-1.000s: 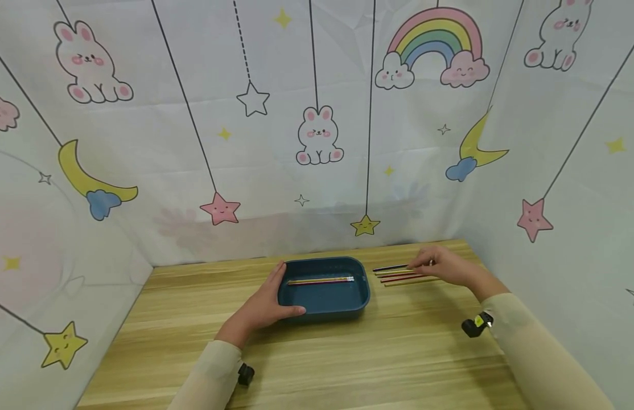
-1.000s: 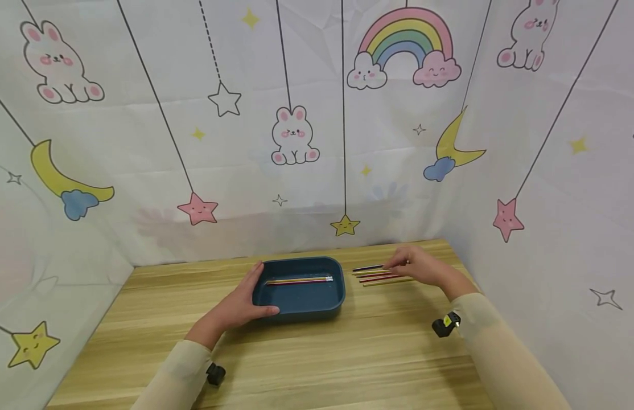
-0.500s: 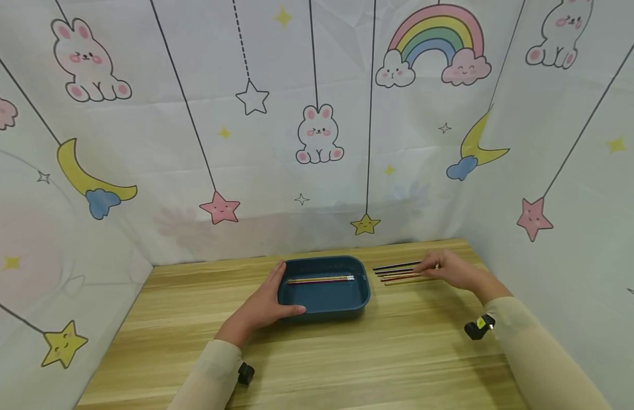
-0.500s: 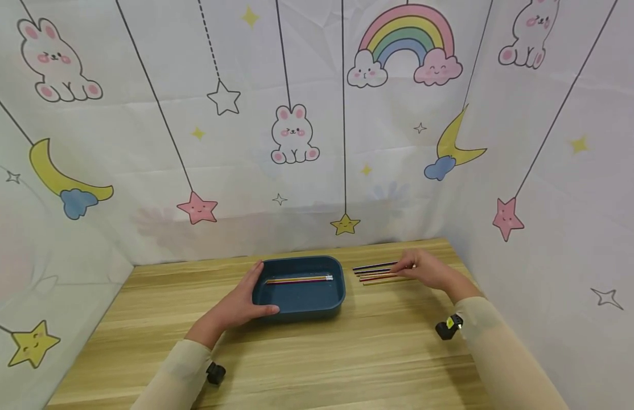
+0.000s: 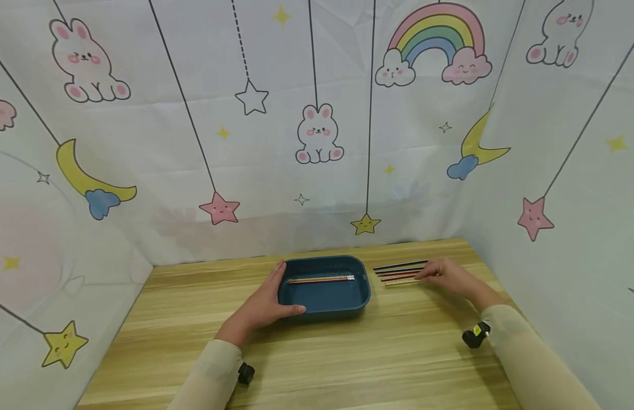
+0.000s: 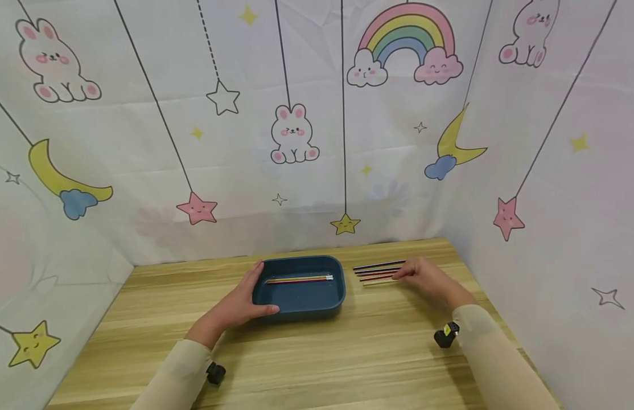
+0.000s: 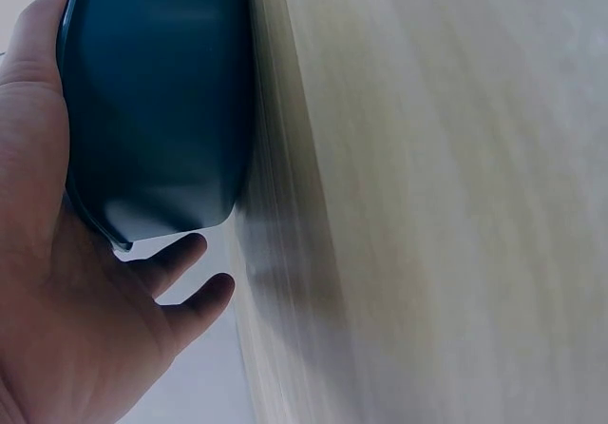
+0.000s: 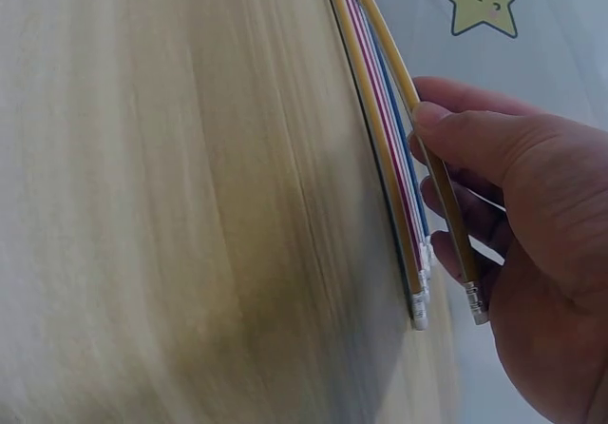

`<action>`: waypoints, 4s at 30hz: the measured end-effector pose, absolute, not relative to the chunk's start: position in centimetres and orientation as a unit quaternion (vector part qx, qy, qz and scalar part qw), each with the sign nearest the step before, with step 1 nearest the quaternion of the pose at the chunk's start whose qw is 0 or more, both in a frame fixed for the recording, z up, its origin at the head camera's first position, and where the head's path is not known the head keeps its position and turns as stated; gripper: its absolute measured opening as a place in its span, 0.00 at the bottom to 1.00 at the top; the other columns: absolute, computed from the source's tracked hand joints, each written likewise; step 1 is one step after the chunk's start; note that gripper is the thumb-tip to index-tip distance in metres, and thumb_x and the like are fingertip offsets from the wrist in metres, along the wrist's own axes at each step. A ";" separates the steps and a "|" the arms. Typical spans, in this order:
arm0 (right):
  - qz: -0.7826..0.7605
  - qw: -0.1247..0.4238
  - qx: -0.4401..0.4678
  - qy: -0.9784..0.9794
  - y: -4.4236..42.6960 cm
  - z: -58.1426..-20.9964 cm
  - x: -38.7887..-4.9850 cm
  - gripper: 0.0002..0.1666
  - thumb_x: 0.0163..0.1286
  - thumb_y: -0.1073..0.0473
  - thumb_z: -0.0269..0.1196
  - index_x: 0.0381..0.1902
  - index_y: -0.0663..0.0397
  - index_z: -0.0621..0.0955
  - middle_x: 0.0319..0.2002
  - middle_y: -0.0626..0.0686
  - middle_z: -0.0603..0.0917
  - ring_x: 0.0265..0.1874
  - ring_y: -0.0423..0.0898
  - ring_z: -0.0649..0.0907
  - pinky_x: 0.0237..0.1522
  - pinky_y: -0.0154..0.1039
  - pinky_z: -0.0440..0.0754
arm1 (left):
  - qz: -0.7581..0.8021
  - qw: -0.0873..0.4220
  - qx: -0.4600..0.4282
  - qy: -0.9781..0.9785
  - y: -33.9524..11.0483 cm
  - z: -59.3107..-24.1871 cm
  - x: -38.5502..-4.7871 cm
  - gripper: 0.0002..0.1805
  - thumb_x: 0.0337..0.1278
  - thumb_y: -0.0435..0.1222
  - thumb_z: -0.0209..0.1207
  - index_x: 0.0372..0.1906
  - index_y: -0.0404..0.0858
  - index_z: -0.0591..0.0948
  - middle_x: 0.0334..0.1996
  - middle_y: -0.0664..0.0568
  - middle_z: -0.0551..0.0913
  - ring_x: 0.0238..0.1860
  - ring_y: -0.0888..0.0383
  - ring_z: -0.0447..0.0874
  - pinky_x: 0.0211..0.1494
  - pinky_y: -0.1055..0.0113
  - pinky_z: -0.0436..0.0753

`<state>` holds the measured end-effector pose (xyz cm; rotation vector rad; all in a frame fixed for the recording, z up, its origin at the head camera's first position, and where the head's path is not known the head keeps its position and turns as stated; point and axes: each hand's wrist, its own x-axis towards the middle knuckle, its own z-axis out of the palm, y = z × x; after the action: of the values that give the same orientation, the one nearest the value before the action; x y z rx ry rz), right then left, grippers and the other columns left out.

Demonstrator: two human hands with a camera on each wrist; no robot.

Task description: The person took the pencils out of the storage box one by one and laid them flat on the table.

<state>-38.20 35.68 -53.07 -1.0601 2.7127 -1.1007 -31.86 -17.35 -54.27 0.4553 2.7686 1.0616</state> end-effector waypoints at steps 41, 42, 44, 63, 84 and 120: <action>-0.247 -0.079 -0.317 0.912 35.5 -55.9 -38.0 0.11 0.71 0.69 0.75 0.45 0.49 0.96 0.42 0.43 0.88 0.43 0.48 0.87 0.51 0.54 0.87 | 0.354 0.078 0.148 0.920 -17.2 -53.9 -31.6 0.74 0.58 0.65 0.78 0.93 0.45 0.41 0.92 0.50 0.37 0.90 0.40 0.42 0.85 0.34 0.57; -0.246 -0.079 -0.314 0.913 35.5 -55.9 -38.0 0.11 0.71 0.69 0.75 0.45 0.49 0.96 0.42 0.44 0.89 0.44 0.49 0.87 0.52 0.56 0.87 | 0.353 0.078 0.148 0.920 -17.3 -53.9 -31.6 0.74 0.58 0.65 0.77 0.93 0.45 0.41 0.92 0.49 0.37 0.90 0.40 0.42 0.85 0.34 0.57; -0.245 -0.081 -0.312 0.914 35.4 -55.8 -38.0 0.11 0.71 0.69 0.75 0.44 0.49 0.96 0.42 0.45 0.90 0.45 0.51 0.88 0.56 0.60 0.86 | 0.353 0.080 0.149 0.920 -17.3 -53.8 -31.6 0.75 0.57 0.66 0.77 0.93 0.45 0.41 0.92 0.50 0.37 0.90 0.40 0.42 0.85 0.34 0.57; -0.364 -0.076 -0.253 0.893 31.8 -53.8 -36.8 0.04 0.76 0.65 0.74 0.46 0.55 0.94 0.42 0.48 0.90 0.41 0.44 0.88 0.43 0.40 0.87 | 0.352 0.079 0.142 0.922 -17.2 -54.2 -31.6 0.74 0.57 0.66 0.77 0.93 0.46 0.42 0.92 0.50 0.38 0.90 0.40 0.42 0.85 0.33 0.57; -0.391 0.020 -0.309 0.867 21.4 -50.5 -37.7 0.11 0.82 0.56 0.69 0.55 0.55 0.92 0.44 0.44 0.86 0.38 0.45 0.83 0.38 0.41 0.85 | 0.355 0.076 0.144 0.921 -17.0 -54.3 -31.6 0.74 0.57 0.66 0.78 0.93 0.45 0.42 0.92 0.50 0.39 0.90 0.41 0.42 0.85 0.34 0.56; -0.210 0.049 -0.355 0.910 10.0 -53.1 -39.9 0.12 0.79 0.60 0.72 0.57 0.53 0.90 0.49 0.49 0.86 0.49 0.47 0.87 0.57 0.48 0.86 | 0.363 0.079 0.149 0.917 -17.1 -54.0 -31.7 0.72 0.61 0.63 0.77 0.93 0.44 0.40 0.92 0.49 0.37 0.90 0.41 0.41 0.85 0.34 0.58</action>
<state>-39.93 9.97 -53.11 -1.0822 2.7714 -0.6402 -31.74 -17.14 -53.95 0.4453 2.7427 1.0850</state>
